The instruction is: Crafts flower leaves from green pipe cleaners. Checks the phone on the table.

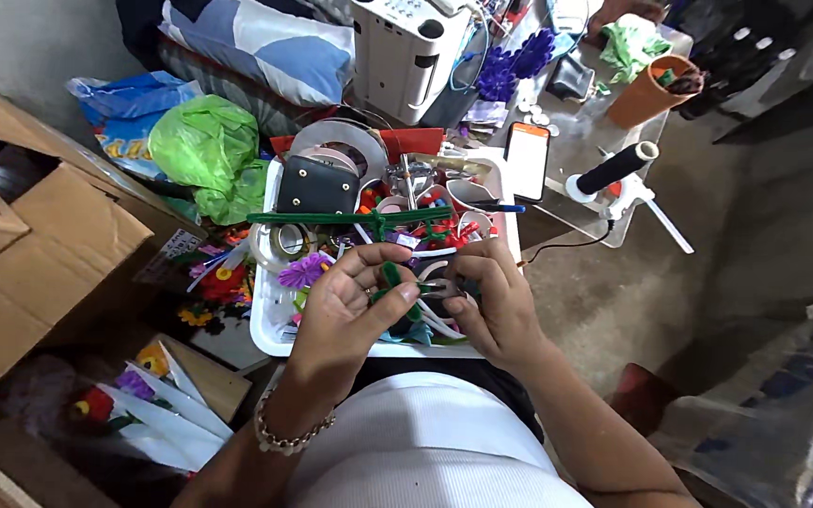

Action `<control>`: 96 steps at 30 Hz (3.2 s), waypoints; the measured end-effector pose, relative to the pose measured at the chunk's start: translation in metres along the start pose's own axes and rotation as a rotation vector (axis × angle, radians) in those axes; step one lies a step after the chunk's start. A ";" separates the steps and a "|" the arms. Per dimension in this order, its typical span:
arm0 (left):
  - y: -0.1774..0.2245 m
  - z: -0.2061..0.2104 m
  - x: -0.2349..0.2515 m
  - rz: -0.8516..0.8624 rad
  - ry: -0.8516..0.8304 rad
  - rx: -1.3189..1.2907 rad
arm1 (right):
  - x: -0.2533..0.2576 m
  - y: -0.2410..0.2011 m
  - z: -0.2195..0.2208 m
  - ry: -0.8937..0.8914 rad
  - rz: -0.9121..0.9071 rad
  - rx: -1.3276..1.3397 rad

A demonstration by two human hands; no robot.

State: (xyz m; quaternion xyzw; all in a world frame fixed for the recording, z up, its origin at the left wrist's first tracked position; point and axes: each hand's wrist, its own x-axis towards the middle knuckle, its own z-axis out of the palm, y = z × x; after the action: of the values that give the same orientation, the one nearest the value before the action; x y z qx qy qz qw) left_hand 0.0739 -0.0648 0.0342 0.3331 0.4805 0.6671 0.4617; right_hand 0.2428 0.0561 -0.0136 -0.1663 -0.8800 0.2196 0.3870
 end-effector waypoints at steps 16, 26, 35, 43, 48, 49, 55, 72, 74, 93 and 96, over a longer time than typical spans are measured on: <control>0.004 0.003 -0.004 -0.033 0.006 -0.046 | 0.001 -0.002 -0.004 -0.028 -0.012 -0.011; 0.002 0.002 -0.006 -0.030 0.022 -0.007 | 0.001 -0.002 -0.003 -0.048 -0.038 -0.018; 0.003 0.001 -0.003 -0.074 0.015 -0.016 | 0.001 0.005 0.002 -0.009 -0.093 -0.054; -0.005 0.002 0.000 0.048 0.046 -0.050 | -0.003 0.002 0.006 -0.026 0.047 0.082; -0.006 0.003 0.001 0.049 0.087 -0.141 | -0.007 0.001 0.010 0.007 0.066 0.096; -0.006 0.004 0.000 0.039 0.083 -0.159 | -0.008 0.000 0.011 0.014 0.063 0.089; -0.004 0.011 0.000 -0.002 0.088 -0.201 | -0.005 -0.004 0.009 0.036 0.045 0.038; -0.003 0.012 -0.002 -0.096 0.092 -0.263 | -0.003 -0.001 0.003 0.032 0.007 -0.049; -0.003 0.012 -0.002 -0.106 0.091 -0.265 | -0.003 0.000 0.004 0.038 0.002 -0.058; -0.004 -0.007 0.006 0.088 0.018 0.044 | 0.000 0.007 -0.002 -0.060 0.119 0.185; -0.003 -0.003 0.007 0.044 0.083 -0.080 | -0.003 0.008 0.001 -0.059 0.089 0.197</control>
State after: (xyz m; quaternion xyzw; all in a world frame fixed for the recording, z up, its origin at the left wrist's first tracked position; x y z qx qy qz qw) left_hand 0.0695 -0.0592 0.0302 0.2968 0.4646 0.7091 0.4396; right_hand 0.2447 0.0615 -0.0205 -0.1597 -0.8569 0.3269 0.3651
